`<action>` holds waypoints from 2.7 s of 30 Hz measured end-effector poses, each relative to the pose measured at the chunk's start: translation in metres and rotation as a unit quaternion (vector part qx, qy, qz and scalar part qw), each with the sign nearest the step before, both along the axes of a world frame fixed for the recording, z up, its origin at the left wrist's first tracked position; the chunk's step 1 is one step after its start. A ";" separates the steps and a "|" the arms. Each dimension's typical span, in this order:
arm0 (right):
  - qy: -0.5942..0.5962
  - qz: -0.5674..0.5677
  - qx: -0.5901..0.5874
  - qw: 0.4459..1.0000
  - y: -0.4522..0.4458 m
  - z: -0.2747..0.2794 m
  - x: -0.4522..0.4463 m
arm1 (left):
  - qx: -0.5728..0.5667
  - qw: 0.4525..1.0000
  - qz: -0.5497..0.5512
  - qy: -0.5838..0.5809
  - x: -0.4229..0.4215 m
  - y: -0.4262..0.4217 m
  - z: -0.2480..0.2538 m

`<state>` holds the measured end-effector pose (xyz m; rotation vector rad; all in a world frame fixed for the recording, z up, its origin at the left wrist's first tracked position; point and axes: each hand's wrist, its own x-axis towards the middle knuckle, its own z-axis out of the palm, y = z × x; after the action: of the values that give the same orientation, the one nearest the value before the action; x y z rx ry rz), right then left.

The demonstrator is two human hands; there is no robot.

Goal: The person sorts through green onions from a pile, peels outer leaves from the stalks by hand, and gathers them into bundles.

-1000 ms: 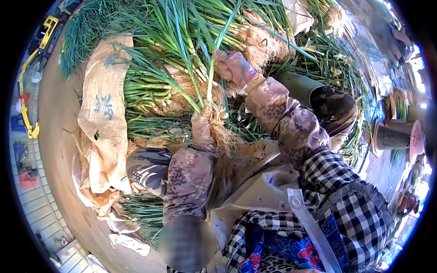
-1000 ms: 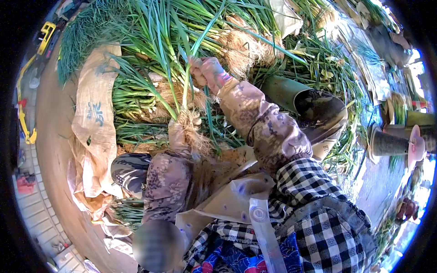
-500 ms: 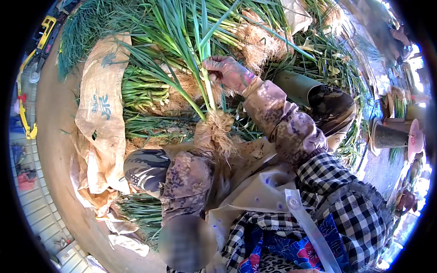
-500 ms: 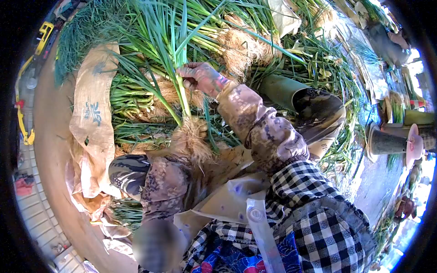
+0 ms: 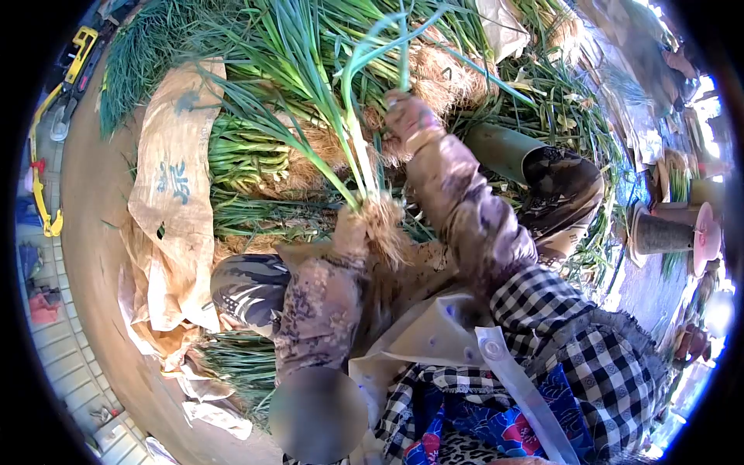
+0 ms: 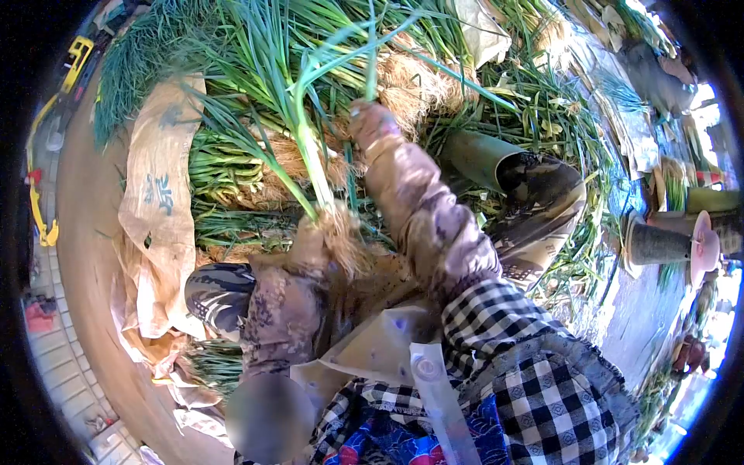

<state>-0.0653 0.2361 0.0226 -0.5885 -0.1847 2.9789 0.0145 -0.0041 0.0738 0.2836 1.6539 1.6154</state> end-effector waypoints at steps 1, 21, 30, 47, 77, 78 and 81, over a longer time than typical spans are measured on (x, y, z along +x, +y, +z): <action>0.066 -0.028 -0.001 0.997 0.030 -0.018 -0.005 | 0.166 0.975 0.063 -0.136 0.005 -0.004 -0.006; -0.041 0.205 0.597 0.774 -0.011 0.095 0.103 | 0.059 0.994 0.073 -0.055 0.003 0.000 -0.045; 0.093 -0.091 0.188 0.973 0.104 0.078 0.055 | 0.171 0.823 0.538 -0.057 -0.074 -0.065 0.000; -0.019 0.291 0.687 0.666 0.004 0.025 0.053 | 0.383 0.890 0.167 -0.183 -0.071 -0.037 0.001; 0.243 0.231 0.645 0.687 -0.056 0.037 0.077 | 0.179 0.963 0.142 -0.142 -0.042 0.002 -0.009; 0.282 0.148 0.780 0.538 -0.056 0.032 0.078 | 0.068 0.979 0.169 -0.093 -0.044 -0.002 -0.031; 0.134 0.333 0.912 0.197 -0.059 0.053 0.055 | 0.104 0.966 0.229 -0.062 -0.050 -0.013 -0.130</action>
<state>-0.0107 0.1774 0.0755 0.5452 -3.3031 0.6178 -0.0352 -0.0172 -0.0562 -0.1075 1.5270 2.1088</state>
